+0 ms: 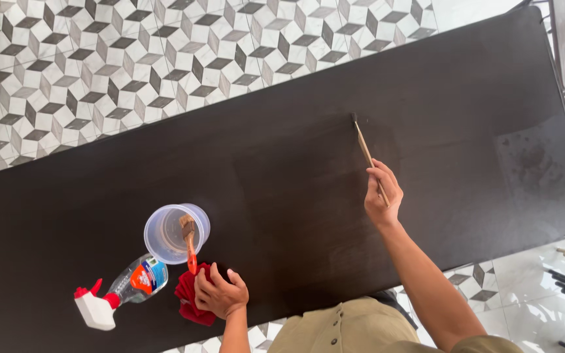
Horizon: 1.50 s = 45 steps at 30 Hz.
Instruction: The person scrubs a black table surface with a small brush, then wipes it with a red cloth. They spray cleaner onto the cloth and continue wiping the table, then use a paintbrush to spread liquid on the surface.
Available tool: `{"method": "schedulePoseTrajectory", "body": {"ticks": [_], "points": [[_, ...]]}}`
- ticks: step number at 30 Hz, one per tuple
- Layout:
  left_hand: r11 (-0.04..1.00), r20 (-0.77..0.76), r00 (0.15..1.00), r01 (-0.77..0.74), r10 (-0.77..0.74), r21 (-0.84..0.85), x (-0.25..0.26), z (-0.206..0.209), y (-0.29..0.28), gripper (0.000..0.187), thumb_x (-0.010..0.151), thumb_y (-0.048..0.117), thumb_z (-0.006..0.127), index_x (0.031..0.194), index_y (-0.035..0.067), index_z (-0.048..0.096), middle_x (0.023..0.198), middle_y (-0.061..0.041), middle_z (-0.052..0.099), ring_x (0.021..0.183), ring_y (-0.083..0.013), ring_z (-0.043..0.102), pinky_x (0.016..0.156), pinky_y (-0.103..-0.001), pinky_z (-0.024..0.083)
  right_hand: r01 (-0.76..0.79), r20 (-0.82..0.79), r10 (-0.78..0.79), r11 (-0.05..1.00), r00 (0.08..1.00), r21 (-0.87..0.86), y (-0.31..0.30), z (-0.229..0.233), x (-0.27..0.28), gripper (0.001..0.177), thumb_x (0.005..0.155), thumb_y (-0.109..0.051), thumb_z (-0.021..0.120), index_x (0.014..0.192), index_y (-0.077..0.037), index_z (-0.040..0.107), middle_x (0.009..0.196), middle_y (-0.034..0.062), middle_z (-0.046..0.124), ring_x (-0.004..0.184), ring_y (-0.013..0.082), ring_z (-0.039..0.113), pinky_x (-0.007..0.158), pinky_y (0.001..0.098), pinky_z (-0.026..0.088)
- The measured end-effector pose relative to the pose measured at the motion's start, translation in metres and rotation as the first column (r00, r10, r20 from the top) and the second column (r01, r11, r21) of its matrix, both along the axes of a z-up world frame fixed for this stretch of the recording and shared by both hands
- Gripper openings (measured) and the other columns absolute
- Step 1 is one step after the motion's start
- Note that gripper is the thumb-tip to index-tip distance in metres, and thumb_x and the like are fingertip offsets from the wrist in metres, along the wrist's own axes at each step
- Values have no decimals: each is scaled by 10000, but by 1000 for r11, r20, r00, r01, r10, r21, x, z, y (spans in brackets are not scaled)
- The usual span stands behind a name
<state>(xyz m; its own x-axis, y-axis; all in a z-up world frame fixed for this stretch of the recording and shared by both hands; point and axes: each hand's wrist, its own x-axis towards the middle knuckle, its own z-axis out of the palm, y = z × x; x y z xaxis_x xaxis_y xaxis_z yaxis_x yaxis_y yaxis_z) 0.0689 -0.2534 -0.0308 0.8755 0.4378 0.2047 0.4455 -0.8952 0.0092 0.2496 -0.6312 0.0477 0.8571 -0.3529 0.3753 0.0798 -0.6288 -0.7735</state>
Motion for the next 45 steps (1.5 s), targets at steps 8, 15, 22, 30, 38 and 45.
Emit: {"method": "schedulePoseTrajectory", "body": {"ticks": [8, 15, 22, 30, 38, 45], "points": [[1000, 16, 1000, 11, -10, -10, 4, -1, 2, 407, 911, 345, 594, 1282, 179, 602, 1433, -106, 521, 1365, -342, 446, 1040, -562, 338, -16, -41, 18, 998, 999, 62, 10, 1, 13, 127, 979, 88, 606, 1035, 12, 691, 1239, 189, 718, 968, 279, 736, 814, 323, 593], [999, 42, 999, 21, -20, -26, 6, 0, 4, 415, 906, 344, 600, 1284, 175, 603, 1418, -112, 530, 1345, -352, 465, 1024, -563, 343, -102, 6, 102, 995, 995, -9, 39, 5, 12, 124, 975, 86, 617, 1036, 4, 688, 1233, 182, 713, 1023, 282, 736, 853, 329, 608], [999, 38, 999, 15, -14, -38, 7, 2, 6, 429, 887, 351, 608, 1277, 171, 611, 1411, -104, 546, 1340, -351, 483, 1017, -556, 347, -210, -5, 210, 977, 978, 22, 79, 5, 11, 121, 975, 94, 621, 1028, 6, 684, 1217, 180, 716, 998, 270, 738, 832, 314, 611], [998, 23, 1000, -4, 6, -64, 6, -1, 10, 446, 878, 367, 614, 1283, 181, 617, 1414, -111, 545, 1346, -344, 479, 1002, -549, 342, -319, -21, 320, 946, 947, 59, 122, 6, 9, 100, 971, 87, 640, 1013, 5, 679, 1213, 175, 709, 924, 232, 730, 759, 294, 601], [997, 0, 1000, -14, 14, -80, 3, -3, 13, 460, 880, 380, 623, 1296, 186, 610, 1420, -113, 527, 1351, -341, 467, 1003, -557, 342, -419, -30, 424, 902, 905, 100, 160, 7, 7, 84, 985, 65, 646, 1019, -6, 677, 1228, 157, 702, 879, 202, 712, 725, 288, 585], [997, 13, 1000, -9, 10, -73, 1, -6, 14, 455, 885, 383, 622, 1298, 191, 608, 1418, -120, 519, 1349, -341, 462, 1010, -561, 347, -491, -39, 498, 863, 866, 117, 185, 7, 7, 93, 978, 70, 645, 1020, -9, 670, 1234, 150, 694, 815, 178, 690, 698, 291, 569]]}}
